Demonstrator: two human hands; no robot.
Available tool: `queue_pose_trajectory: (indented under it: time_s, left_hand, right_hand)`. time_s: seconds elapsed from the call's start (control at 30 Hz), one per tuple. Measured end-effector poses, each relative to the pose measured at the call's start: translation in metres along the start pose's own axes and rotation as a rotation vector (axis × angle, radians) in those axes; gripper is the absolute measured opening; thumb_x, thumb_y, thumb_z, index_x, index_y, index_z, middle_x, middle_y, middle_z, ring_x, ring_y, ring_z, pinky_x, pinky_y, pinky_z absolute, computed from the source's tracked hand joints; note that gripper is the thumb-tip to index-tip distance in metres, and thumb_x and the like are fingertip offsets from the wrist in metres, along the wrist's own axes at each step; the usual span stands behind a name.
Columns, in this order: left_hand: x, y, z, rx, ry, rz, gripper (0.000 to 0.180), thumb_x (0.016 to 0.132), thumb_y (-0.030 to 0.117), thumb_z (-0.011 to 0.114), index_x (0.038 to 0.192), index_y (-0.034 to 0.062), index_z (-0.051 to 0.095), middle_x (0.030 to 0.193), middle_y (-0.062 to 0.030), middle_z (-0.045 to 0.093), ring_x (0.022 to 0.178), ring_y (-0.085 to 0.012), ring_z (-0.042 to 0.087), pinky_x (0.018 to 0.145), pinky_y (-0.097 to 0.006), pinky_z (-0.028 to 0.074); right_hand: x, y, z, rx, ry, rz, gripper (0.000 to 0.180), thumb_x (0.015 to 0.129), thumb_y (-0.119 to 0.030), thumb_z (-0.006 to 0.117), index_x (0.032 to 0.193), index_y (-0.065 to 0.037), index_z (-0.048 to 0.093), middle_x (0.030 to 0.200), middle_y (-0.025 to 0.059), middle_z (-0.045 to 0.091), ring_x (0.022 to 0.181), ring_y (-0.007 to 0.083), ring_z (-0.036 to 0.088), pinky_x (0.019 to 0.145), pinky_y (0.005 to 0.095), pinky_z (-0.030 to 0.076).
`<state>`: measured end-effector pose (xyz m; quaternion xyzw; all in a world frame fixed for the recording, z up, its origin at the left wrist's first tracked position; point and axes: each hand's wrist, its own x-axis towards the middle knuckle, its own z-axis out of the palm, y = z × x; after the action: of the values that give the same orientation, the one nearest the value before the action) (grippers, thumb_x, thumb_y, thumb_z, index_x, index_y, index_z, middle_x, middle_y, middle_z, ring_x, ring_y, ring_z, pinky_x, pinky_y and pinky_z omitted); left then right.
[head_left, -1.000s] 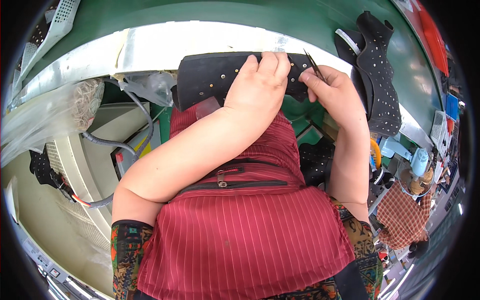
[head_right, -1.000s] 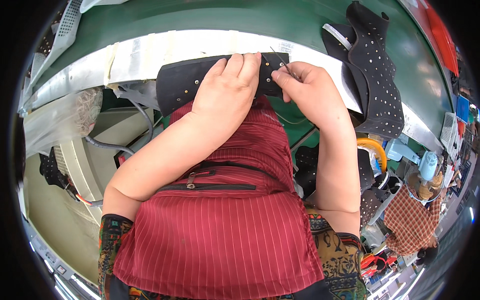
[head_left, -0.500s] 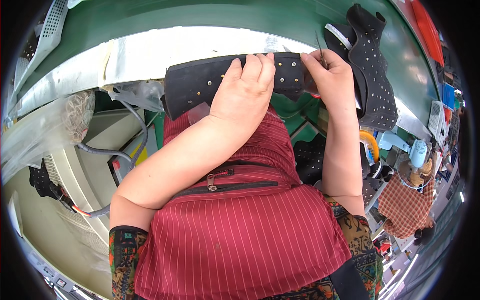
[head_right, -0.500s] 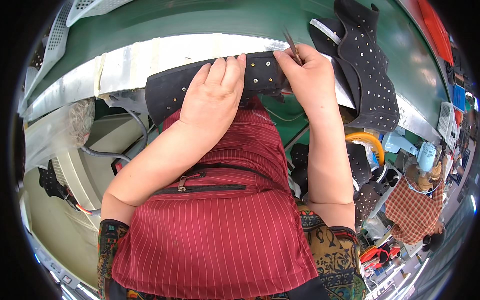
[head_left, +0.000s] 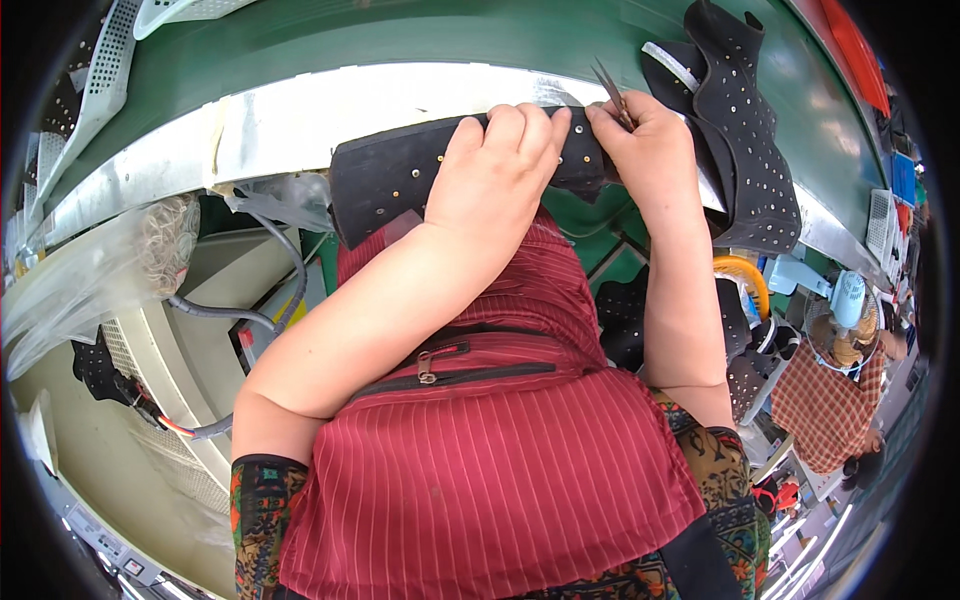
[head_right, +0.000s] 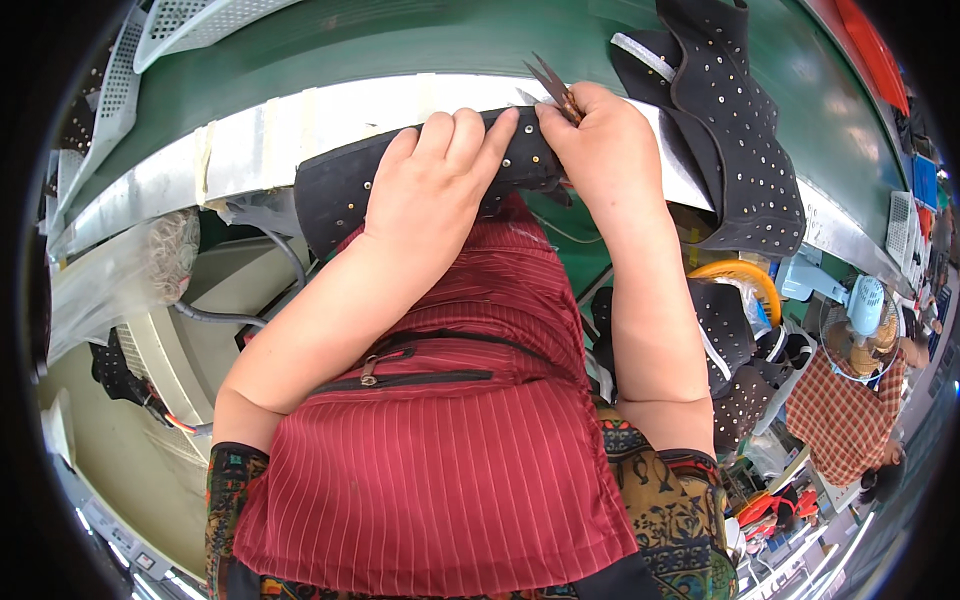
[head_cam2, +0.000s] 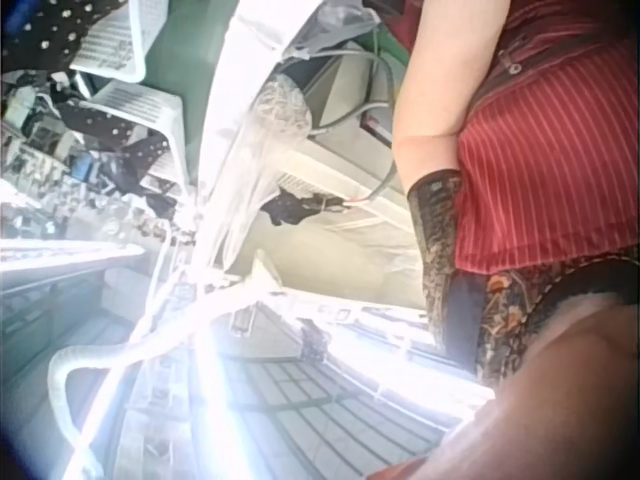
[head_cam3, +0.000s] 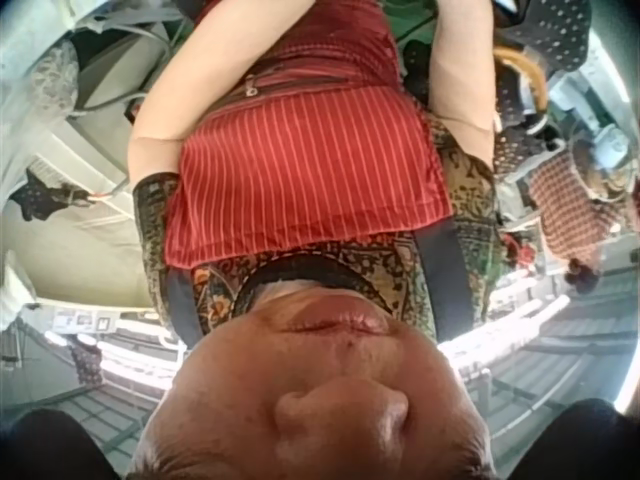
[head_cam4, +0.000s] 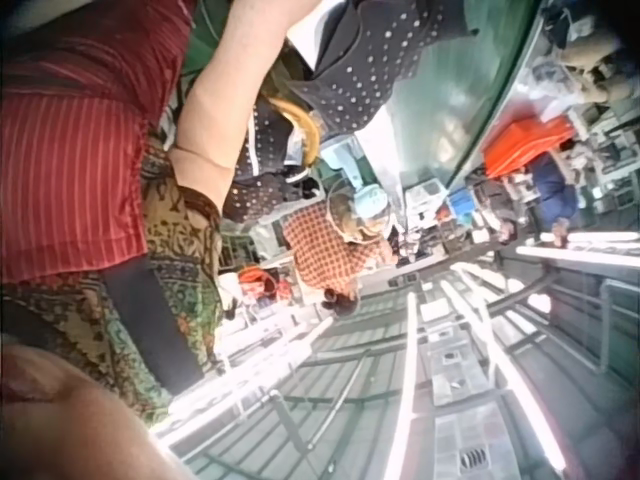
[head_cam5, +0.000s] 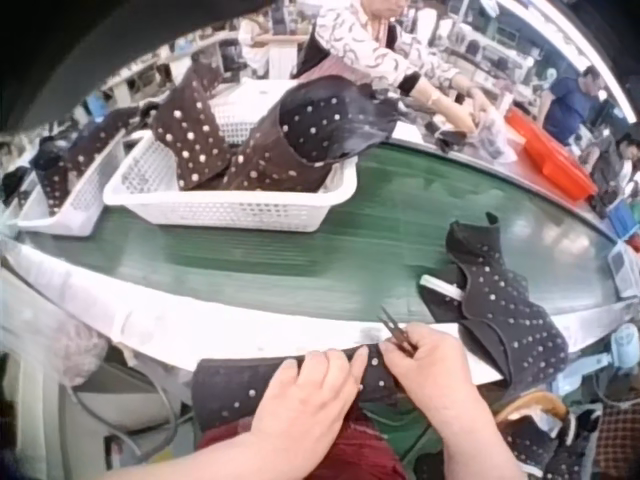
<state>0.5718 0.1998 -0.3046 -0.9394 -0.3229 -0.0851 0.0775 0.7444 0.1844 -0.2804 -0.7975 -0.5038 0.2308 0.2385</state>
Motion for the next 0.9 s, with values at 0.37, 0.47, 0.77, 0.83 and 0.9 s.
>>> queue_pose_trajectory:
  time_s: [0.37, 0.47, 0.77, 0.83, 0.9]
  left_hand:
    - [0.025, -0.023, -0.017, -0.452, -0.114, -0.060, 0.059, 0.074, 0.040, 0.071, 0.127, 0.0180, 0.056, 0.095, -0.0080, 0.052, 0.092, -0.0253, 0.052, 0.082, -0.036, 0.043]
    - [0.026, -0.027, 0.001, -0.602, 0.080, -0.209, 0.044, 0.079, 0.036, 0.068, 0.116, 0.0135, 0.063, 0.097, -0.0113, 0.057, 0.096, -0.0295, 0.055, 0.085, -0.040, 0.043]
    - [0.032, -0.021, -0.015, -0.983, -0.197, -0.337, 0.024, 0.087, 0.020, 0.059, 0.104, 0.0041, 0.065, 0.083, -0.0116, 0.066, 0.078, -0.0277, 0.062, 0.074, -0.035, 0.049]
    - [0.021, -0.016, -0.023, -1.007, -0.161, -0.388, 0.022, 0.088, 0.017, 0.058, 0.104, 0.0023, 0.064, 0.080, -0.0111, 0.067, 0.073, -0.0234, 0.064, 0.070, -0.032, 0.050]
    - [0.012, -0.011, -0.034, -1.133, -0.158, -0.441, 0.021, 0.088, 0.015, 0.059, 0.103, 0.0011, 0.065, 0.083, -0.0100, 0.068, 0.075, -0.0181, 0.064, 0.071, -0.029, 0.050]
  right_hand:
    - [0.001, 0.003, -0.004, 0.031, -0.045, 0.013, 0.030, 0.081, -0.027, 0.064, 0.088, 0.002, 0.065, 0.069, 0.0176, 0.063, 0.063, 0.0293, 0.062, 0.060, 0.0352, 0.047]
    - [-0.002, 0.008, -0.004, 0.187, -0.065, 0.008, 0.027, 0.082, -0.024, 0.066, 0.088, 0.002, 0.065, 0.066, 0.0109, 0.061, 0.058, 0.0184, 0.058, 0.057, 0.0303, 0.045]
    - [-0.022, 0.013, -0.007, 0.544, -0.113, -0.057, 0.018, 0.084, -0.017, 0.068, 0.085, 0.001, 0.064, 0.063, -0.0016, 0.052, 0.060, 0.0056, 0.045, 0.053, 0.0232, 0.038]
    - [-0.029, 0.009, -0.010, 0.512, -0.111, -0.116, 0.018, 0.083, -0.016, 0.068, 0.085, 0.001, 0.063, 0.063, -0.0009, 0.052, 0.060, 0.0064, 0.044, 0.054, 0.0234, 0.038]
    - [-0.039, 0.000, -0.017, 0.491, -0.120, -0.169, 0.017, 0.082, -0.016, 0.069, 0.086, 0.001, 0.063, 0.063, -0.0005, 0.051, 0.061, 0.0070, 0.044, 0.055, 0.0237, 0.038]
